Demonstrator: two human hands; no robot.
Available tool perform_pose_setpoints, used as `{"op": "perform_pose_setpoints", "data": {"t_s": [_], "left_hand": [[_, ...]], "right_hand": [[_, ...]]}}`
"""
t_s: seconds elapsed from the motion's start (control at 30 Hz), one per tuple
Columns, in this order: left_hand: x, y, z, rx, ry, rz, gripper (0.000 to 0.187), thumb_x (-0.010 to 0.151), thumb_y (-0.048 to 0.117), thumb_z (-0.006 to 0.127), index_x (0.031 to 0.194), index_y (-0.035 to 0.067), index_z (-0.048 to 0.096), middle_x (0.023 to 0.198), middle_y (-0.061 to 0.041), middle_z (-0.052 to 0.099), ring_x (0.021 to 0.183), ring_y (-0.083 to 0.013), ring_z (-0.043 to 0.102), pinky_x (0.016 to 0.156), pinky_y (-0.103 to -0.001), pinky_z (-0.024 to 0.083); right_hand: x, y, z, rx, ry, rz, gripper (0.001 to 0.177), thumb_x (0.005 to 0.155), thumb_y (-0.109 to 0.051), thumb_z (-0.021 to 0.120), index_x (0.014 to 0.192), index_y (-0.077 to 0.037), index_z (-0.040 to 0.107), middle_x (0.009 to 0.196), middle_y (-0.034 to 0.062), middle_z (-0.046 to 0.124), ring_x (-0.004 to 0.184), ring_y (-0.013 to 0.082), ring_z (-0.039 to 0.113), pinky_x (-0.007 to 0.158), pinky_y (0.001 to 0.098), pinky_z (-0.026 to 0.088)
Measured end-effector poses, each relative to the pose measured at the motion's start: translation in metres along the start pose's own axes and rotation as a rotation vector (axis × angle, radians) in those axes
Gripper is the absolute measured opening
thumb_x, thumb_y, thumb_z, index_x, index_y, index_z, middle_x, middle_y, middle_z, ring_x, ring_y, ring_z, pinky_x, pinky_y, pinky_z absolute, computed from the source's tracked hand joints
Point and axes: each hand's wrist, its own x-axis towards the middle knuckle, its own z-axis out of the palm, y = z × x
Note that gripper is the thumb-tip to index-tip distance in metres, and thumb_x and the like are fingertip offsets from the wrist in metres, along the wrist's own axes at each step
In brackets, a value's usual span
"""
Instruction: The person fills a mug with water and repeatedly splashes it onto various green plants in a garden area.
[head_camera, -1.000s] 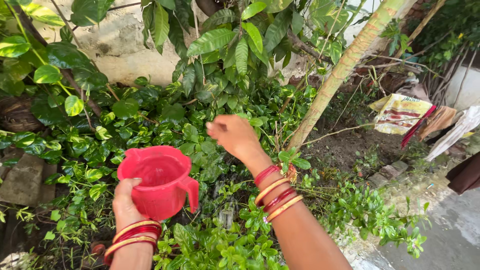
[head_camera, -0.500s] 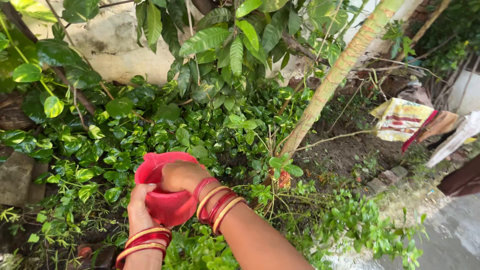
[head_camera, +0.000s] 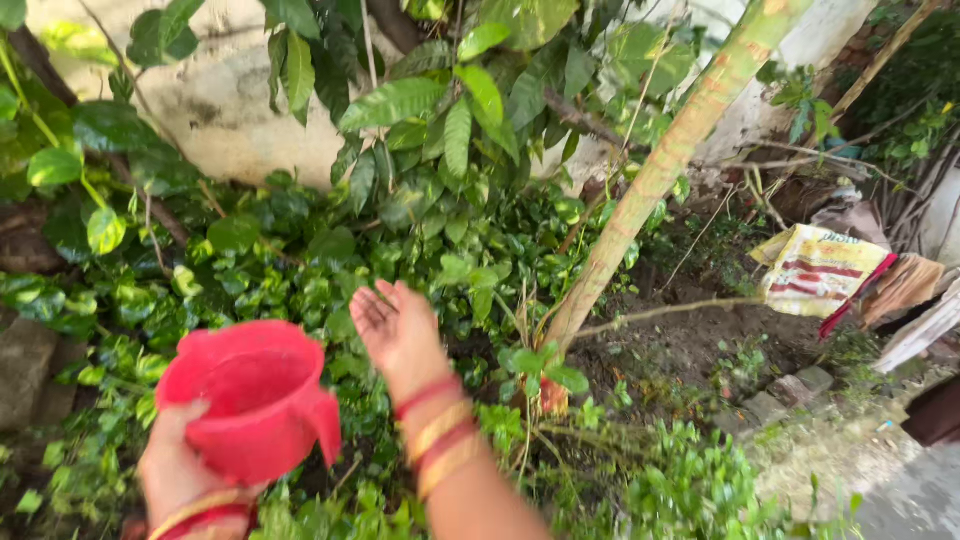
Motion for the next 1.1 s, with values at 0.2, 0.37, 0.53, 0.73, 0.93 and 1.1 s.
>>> {"op": "perform_pose_setpoints", "data": {"t_s": [0.2, 0.37, 0.53, 0.73, 0.93, 1.1], "left_hand": [[0.023, -0.01, -0.023, 0.127, 0.15, 0.016, 0.051, 0.084, 0.034, 0.057, 0.132, 0.017, 0.062, 0.124, -0.004, 0.07, 0.108, -0.0272, 0.068, 0.079, -0.057, 0.055], [0.053, -0.032, -0.048, 0.209, 0.205, 0.03, 0.051, 0.089, 0.034, 0.056, 0.132, 0.007, 0.063, 0.117, -0.013, 0.071, 0.095, -0.0312, 0.069, 0.076, -0.051, 0.054], [0.072, -0.049, -0.054, 0.196, 0.164, 0.156, 0.05, 0.09, 0.03, 0.056, 0.133, 0.005, 0.063, 0.114, -0.014, 0.071, 0.092, -0.0279, 0.069, 0.076, -0.045, 0.055], [0.078, -0.06, -0.055, 0.218, 0.177, 0.167, 0.049, 0.092, 0.03, 0.057, 0.133, 0.003, 0.064, 0.11, -0.013, 0.069, 0.088, -0.0238, 0.068, 0.073, -0.039, 0.055], [0.061, -0.05, -0.016, 0.156, 0.201, 0.13, 0.049, 0.093, 0.03, 0.059, 0.132, 0.002, 0.062, 0.105, -0.013, 0.067, 0.081, -0.0242, 0.064, 0.067, -0.04, 0.054], [0.039, -0.02, 0.048, -0.061, 0.031, 0.089, 0.045, 0.079, 0.026, 0.057, 0.121, 0.011, 0.066, 0.106, -0.007, 0.075, 0.093, -0.0259, 0.075, 0.082, -0.045, 0.062]], "right_hand": [[-0.042, 0.007, 0.026, -0.265, 0.134, -0.025, 0.032, 0.101, -0.031, 0.058, 0.12, -0.005, 0.056, 0.114, 0.012, 0.056, 0.107, 0.0308, 0.056, 0.103, 0.0537, 0.041], [-0.054, 0.061, 0.023, -0.016, -0.265, 0.038, 0.033, 0.102, -0.021, 0.069, 0.124, -0.001, 0.054, 0.121, 0.0151, 0.043, 0.113, 0.0323, 0.044, 0.108, 0.0566, 0.046], [-0.021, 0.124, -0.013, -0.016, -0.04, 0.245, 0.036, 0.098, -0.032, 0.062, 0.123, -0.006, 0.06, 0.135, 0.0119, 0.056, 0.128, 0.0286, 0.051, 0.108, 0.0587, 0.038], [0.026, 0.165, -0.03, 0.07, 0.109, 0.26, 0.031, 0.101, -0.039, 0.055, 0.109, -0.009, 0.065, 0.113, 0.0089, 0.067, 0.113, 0.0273, 0.06, 0.104, 0.0541, 0.046], [0.0, 0.111, 0.026, 0.36, -0.36, 0.39, 0.046, 0.115, -0.036, 0.044, 0.084, -0.006, 0.061, 0.076, 0.007, 0.067, 0.073, 0.024, 0.069, 0.07, 0.0345, 0.06], [-0.028, 0.013, 0.069, 0.134, -0.489, -0.391, 0.034, 0.113, -0.03, 0.052, 0.092, -0.005, 0.062, 0.077, 0.0062, 0.065, 0.068, 0.0169, 0.061, 0.064, 0.0319, 0.054]]}}
